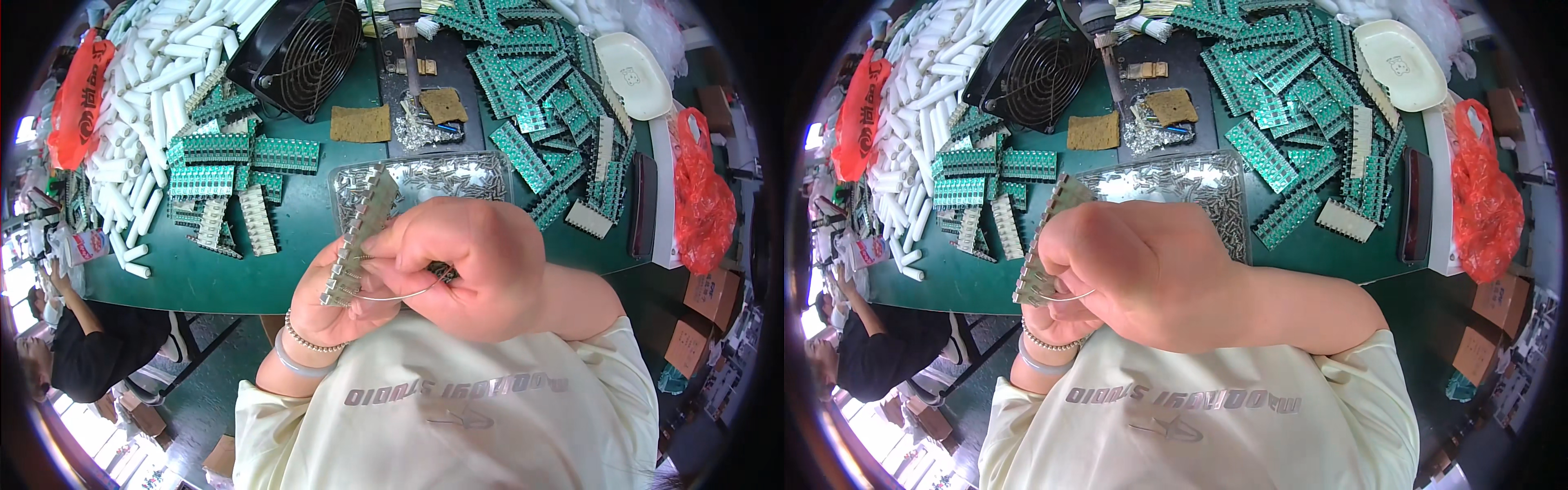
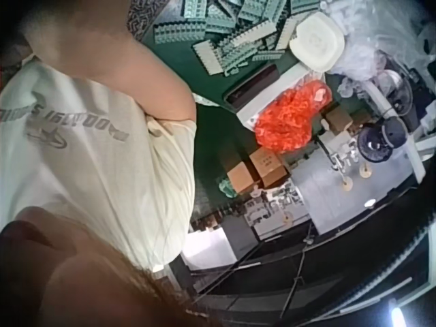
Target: Inserting small metal pins into printed circuit boards at an assembly workbench.
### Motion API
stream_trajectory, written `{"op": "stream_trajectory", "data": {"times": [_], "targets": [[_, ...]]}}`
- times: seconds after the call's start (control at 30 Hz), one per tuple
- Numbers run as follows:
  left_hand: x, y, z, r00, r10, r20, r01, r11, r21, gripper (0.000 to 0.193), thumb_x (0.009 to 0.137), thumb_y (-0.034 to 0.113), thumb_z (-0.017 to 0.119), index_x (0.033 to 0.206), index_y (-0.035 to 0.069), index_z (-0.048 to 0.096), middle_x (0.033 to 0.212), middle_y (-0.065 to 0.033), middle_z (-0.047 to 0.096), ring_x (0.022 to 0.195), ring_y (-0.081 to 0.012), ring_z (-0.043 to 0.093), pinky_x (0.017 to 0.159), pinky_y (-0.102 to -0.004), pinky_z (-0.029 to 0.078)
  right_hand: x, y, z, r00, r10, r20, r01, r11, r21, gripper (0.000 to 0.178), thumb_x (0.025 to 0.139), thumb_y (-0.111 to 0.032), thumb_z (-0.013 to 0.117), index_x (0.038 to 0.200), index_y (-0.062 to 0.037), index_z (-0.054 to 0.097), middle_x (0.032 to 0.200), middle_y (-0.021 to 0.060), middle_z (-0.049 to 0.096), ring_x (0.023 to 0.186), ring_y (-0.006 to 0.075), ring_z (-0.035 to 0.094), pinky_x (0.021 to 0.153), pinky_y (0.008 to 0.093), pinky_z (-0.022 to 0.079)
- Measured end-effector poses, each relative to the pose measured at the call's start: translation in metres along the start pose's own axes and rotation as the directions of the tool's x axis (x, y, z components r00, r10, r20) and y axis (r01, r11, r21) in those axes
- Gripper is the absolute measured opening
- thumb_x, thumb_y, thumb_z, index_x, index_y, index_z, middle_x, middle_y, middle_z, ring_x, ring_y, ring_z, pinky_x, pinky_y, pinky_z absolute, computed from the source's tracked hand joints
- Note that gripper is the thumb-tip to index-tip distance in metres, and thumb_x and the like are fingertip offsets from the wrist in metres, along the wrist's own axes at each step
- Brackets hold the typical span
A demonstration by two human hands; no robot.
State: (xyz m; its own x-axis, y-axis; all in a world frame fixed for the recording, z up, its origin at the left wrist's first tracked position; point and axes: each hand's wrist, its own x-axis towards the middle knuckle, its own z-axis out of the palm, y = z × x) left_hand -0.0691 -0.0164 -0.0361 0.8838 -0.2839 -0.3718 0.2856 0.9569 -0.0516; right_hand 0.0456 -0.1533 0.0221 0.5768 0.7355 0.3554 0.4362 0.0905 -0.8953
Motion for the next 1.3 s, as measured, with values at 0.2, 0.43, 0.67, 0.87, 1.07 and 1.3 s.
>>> {"op": "stream_trajectory", "data": {"times": [0.2, 0.43, 0.67, 0.87, 1.07, 1.3], "targets": [[0.010, -0.001, 0.019, 0.995, 0.101, 0.016, -0.101, 0.958, 0.269, 0.036, 0.082, 0.007, 0.055, 0.116, 0.003, 0.043, 0.094, -0.0099, 0.057, 0.068, -0.0149, 0.056, 0.060, -0.0253, 0.046, 0.000, 0.001, -0.009, 0.994, -0.111, -0.023, 0.110, 0.993, -0.039, 0.020, 0.069, 0.001, 0.069, 0.076, -0.0040, 0.052, 0.072, 0.0104, 0.063, 0.061, 0.0172, 0.063, 0.049, 0.0237, 0.048], [0.020, 0.009, 0.026, 0.991, 0.089, 0.096, -0.116, 0.933, 0.340, 0.020, 0.083, 0.004, 0.054, 0.103, 0.000, 0.054, 0.097, -0.0105, 0.061, 0.089, -0.0192, 0.061, 0.079, -0.0294, 0.052, -0.011, 0.025, -0.031, 0.971, 0.172, 0.166, -0.198, 0.969, 0.151, 0.017, 0.077, 0.008, 0.060, 0.089, 0.0021, 0.048, 0.084, 0.0109, 0.064, 0.077, 0.0128, 0.062, 0.066, 0.0238, 0.051], [0.033, 0.015, 0.032, 0.998, 0.052, 0.024, -0.057, 0.915, 0.400, 0.023, 0.085, 0.002, 0.051, 0.108, 0.001, 0.052, 0.098, -0.0086, 0.060, 0.088, -0.0159, 0.061, 0.073, -0.0240, 0.055, -0.009, 0.030, -0.037, 0.999, -0.009, 0.033, 0.015, 0.986, -0.165, 0.027, 0.073, 0.003, 0.065, 0.097, -0.0019, 0.051, 0.078, 0.0083, 0.066, 0.071, 0.0140, 0.065, 0.061, 0.0217, 0.050], [0.042, 0.017, 0.031, 0.999, 0.044, -0.006, -0.037, 0.889, 0.456, 0.024, 0.084, 0.000, 0.051, 0.108, 0.001, 0.052, 0.098, -0.0079, 0.061, 0.087, -0.0148, 0.061, 0.072, -0.0236, 0.055, -0.008, 0.035, -0.042, 0.998, -0.044, 0.049, 0.054, 0.973, -0.224, 0.033, 0.068, 0.001, 0.068, 0.099, -0.0037, 0.055, 0.076, 0.0063, 0.066, 0.066, 0.0173, 0.065, 0.057, 0.0238, 0.049], [0.047, 0.022, 0.042, 0.987, 0.158, -0.008, -0.125, 0.805, 0.580, 0.023, 0.083, 0.001, 0.055, 0.105, 0.001, 0.051, 0.093, -0.0069, 0.062, 0.082, -0.0132, 0.062, 0.070, -0.0221, 0.054, -0.007, 0.045, -0.057, 0.993, -0.115, -0.012, 0.104, 0.938, -0.331, 0.023, 0.060, 0.005, 0.063, 0.082, -0.0037, 0.061, 0.072, 0.0073, 0.056, 0.058, 0.0195, 0.055, 0.049, 0.0268, 0.042], [0.061, 0.029, 0.048, 0.895, 0.440, -0.073, -0.192, 0.527, 0.828, 0.016, 0.081, -0.002, 0.056, 0.097, 0.000, 0.051, 0.086, -0.0031, 0.061, 0.075, -0.0077, 0.059, 0.065, -0.0198, 0.052, 0.001, 0.047, -0.074, 0.996, -0.052, 0.068, 0.076, 0.902, -0.425, 0.015, 0.061, 0.001, 0.066, 0.074, -0.0034, 0.061, 0.072, 0.0059, 0.046, 0.061, 0.0182, 0.046, 0.051, 0.0264, 0.036]]}}
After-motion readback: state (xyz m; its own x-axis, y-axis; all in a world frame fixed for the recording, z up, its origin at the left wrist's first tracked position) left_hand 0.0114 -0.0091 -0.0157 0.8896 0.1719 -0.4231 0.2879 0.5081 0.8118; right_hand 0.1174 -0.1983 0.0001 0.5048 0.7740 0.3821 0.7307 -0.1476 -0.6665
